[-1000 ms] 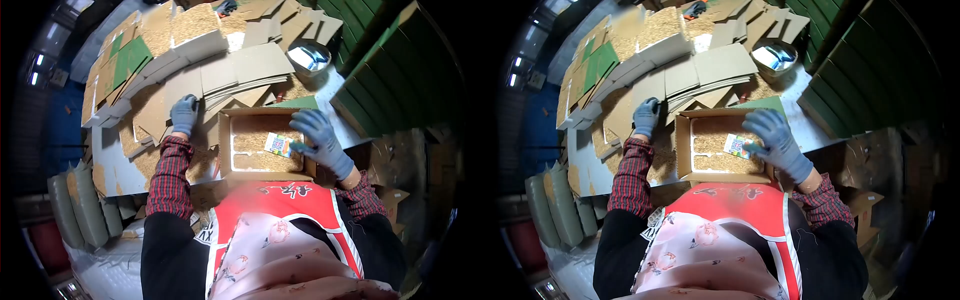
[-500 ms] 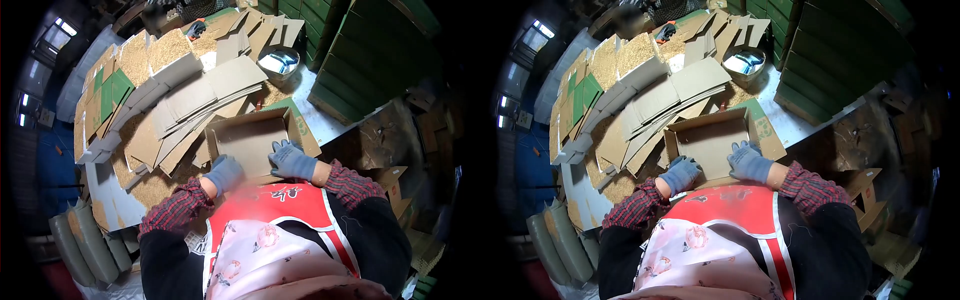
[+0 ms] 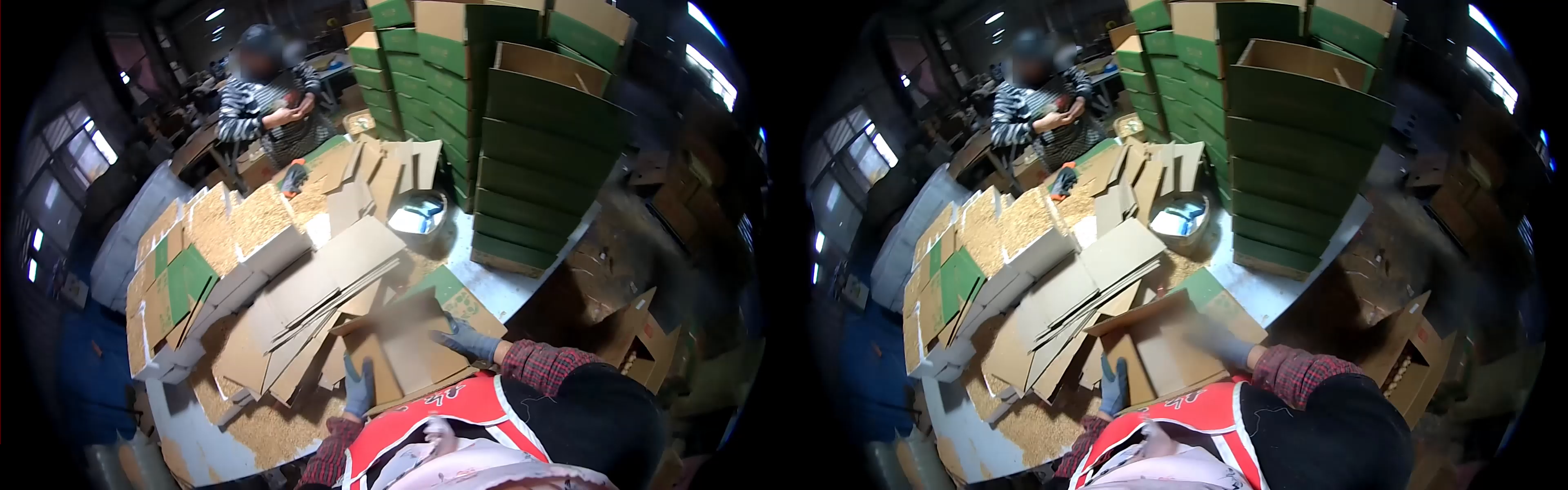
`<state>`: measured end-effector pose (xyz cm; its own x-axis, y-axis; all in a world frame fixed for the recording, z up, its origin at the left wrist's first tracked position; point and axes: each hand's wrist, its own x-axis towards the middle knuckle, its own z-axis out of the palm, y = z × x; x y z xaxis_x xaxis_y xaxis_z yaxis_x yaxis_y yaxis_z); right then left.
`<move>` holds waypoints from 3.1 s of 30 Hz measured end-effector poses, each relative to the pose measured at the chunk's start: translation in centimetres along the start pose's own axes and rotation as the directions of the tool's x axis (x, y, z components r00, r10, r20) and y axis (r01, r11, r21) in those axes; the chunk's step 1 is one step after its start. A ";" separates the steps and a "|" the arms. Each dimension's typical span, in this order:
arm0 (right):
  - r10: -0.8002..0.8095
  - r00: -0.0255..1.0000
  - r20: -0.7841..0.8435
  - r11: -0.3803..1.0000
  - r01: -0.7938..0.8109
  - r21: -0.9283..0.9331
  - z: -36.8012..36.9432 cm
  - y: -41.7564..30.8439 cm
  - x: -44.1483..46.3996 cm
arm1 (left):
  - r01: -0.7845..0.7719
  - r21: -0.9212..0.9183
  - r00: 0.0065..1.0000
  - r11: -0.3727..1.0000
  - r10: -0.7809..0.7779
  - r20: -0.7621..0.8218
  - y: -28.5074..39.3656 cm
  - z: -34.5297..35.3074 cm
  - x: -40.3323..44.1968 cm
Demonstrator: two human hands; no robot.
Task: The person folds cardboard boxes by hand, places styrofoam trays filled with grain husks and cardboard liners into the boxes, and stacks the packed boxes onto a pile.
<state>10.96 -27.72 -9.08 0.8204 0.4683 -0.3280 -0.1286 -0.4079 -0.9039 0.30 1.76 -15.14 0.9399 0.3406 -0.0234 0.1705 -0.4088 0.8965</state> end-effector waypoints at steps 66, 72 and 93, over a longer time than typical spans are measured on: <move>-0.491 0.775 -0.397 0.007 0.459 0.888 -37.4 21.1 8.6 | -0.965 -0.080 0.250 0.251 0.968 0.026 55.6 23.6 20.6; -0.037 0.968 -0.248 -0.358 0.219 0.908 -31.5 19.1 10.8 | -0.966 0.256 0.064 0.043 0.995 0.074 56.9 27.2 19.5; 0.273 0.936 -0.223 0.813 -0.101 0.573 -14.8 16.2 7.3 | 0.194 0.315 0.872 0.929 -0.016 -0.488 1.5 1.7 -9.1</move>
<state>23.08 -42.52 -22.05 0.8566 0.1521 -0.4930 -0.5069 0.0703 -0.8591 -7.49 -3.38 -14.30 0.6728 0.7173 0.1810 0.4336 -0.5806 0.6891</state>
